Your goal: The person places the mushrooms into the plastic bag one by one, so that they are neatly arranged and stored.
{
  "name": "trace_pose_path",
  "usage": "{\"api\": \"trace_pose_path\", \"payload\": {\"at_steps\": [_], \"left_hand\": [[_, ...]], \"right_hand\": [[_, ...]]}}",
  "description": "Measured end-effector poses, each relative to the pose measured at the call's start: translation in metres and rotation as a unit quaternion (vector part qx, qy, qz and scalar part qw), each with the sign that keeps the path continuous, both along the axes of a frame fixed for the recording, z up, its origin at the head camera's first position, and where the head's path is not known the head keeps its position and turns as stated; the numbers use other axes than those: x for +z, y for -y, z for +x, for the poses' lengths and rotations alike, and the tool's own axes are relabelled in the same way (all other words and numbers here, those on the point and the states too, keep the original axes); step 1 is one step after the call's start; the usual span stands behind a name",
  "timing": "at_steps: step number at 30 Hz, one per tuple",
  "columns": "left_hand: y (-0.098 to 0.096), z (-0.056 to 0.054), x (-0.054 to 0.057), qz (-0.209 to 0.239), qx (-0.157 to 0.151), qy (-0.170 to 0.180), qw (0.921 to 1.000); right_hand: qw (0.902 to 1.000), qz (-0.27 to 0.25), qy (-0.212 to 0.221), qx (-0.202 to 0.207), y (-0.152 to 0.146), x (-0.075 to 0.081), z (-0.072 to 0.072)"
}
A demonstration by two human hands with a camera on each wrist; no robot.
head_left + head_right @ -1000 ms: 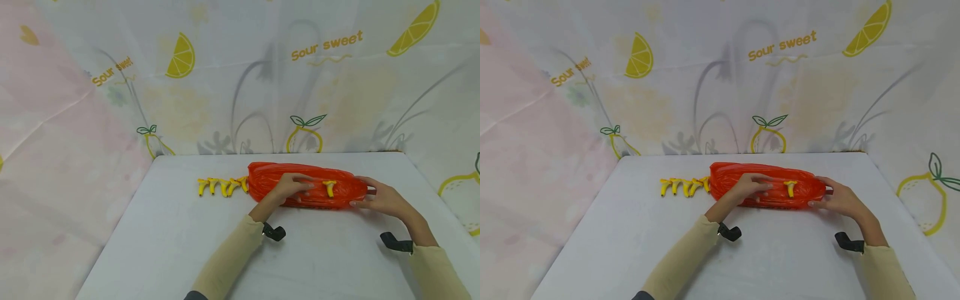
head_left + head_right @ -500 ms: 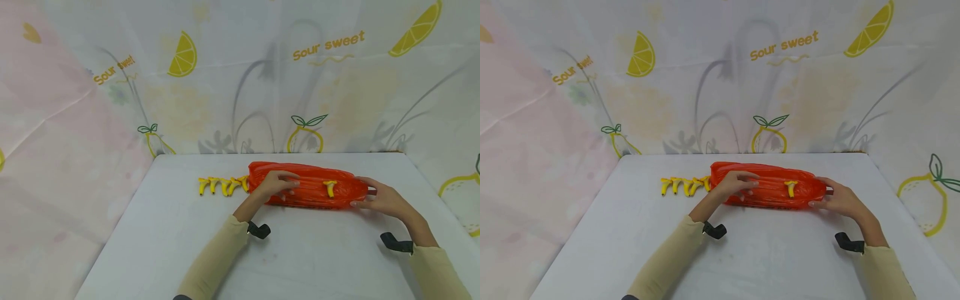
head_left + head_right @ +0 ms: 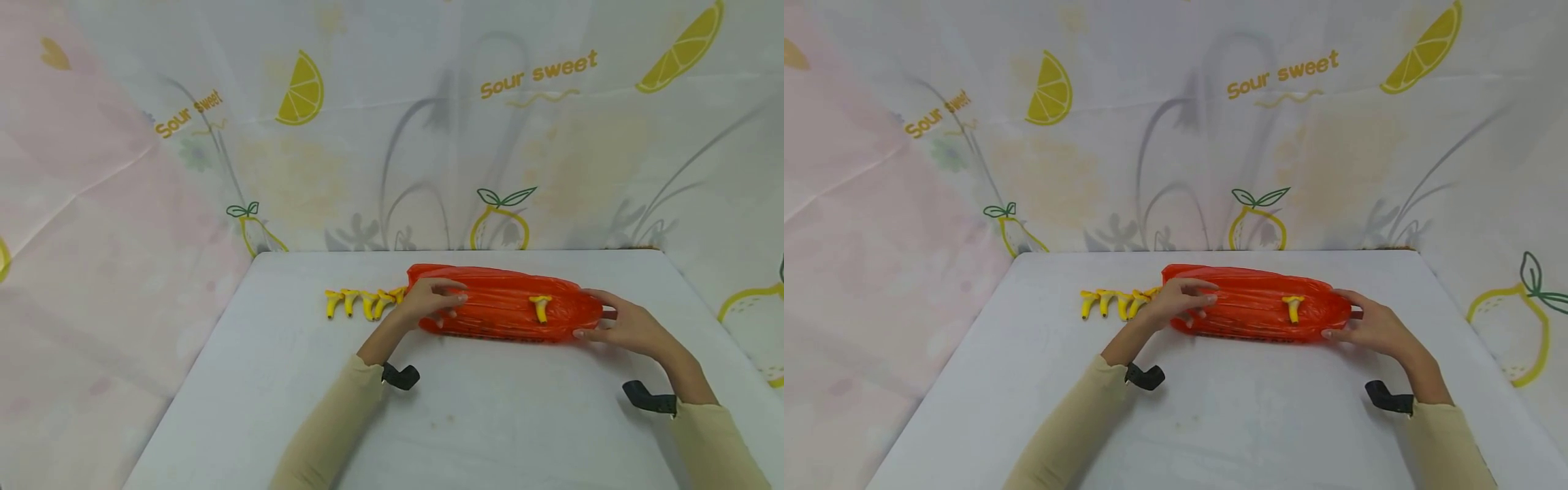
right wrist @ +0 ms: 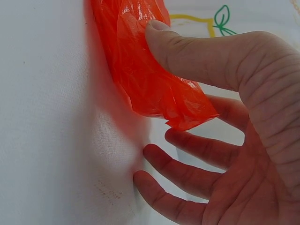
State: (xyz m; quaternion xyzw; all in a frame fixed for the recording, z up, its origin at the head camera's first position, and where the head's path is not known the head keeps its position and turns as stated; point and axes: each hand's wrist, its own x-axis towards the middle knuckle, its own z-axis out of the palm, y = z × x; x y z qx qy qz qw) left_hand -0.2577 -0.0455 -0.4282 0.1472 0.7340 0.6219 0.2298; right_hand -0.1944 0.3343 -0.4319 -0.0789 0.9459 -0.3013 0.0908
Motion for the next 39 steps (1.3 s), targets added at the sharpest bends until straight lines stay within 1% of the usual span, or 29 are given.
{"api": "trace_pose_path", "payload": {"at_steps": [3,6,10,12,17,20,26,34,39], "left_hand": [[0.008,0.000,-0.001,-0.001,-0.002,-0.002,1.0000],[0.017,0.001,0.002,-0.013,-0.003,-0.010,0.9999],[0.030,0.002,0.005,-0.036,0.007,-0.025,0.9990],[0.037,0.002,0.005,-0.045,0.014,-0.027,0.9985],[0.055,0.003,0.006,-0.061,0.029,-0.019,0.9975],[0.065,0.003,0.006,-0.062,0.036,-0.018,0.9973],[0.082,0.004,0.007,-0.056,0.051,-0.005,0.9971],[0.106,0.006,0.005,-0.066,0.056,-0.009,0.9962],[0.124,0.006,0.005,-0.074,0.076,-0.010,0.9943]], "right_hand": [[1.0000,0.002,0.002,0.000,0.000,0.000,0.000],[1.0000,0.007,0.002,-0.002,0.000,0.000,0.000],[1.0000,0.009,0.004,-0.002,0.000,0.000,0.000],[1.0000,0.006,0.005,-0.001,0.001,0.000,-0.001],[1.0000,0.006,0.004,0.000,0.000,0.000,0.000],[1.0000,0.006,0.004,0.001,-0.001,0.000,0.000],[1.0000,0.000,0.006,0.000,0.000,0.001,0.000],[0.9999,-0.003,0.012,-0.004,0.001,-0.001,0.000],[0.9999,-0.005,0.012,-0.005,0.000,-0.001,-0.001]]}}
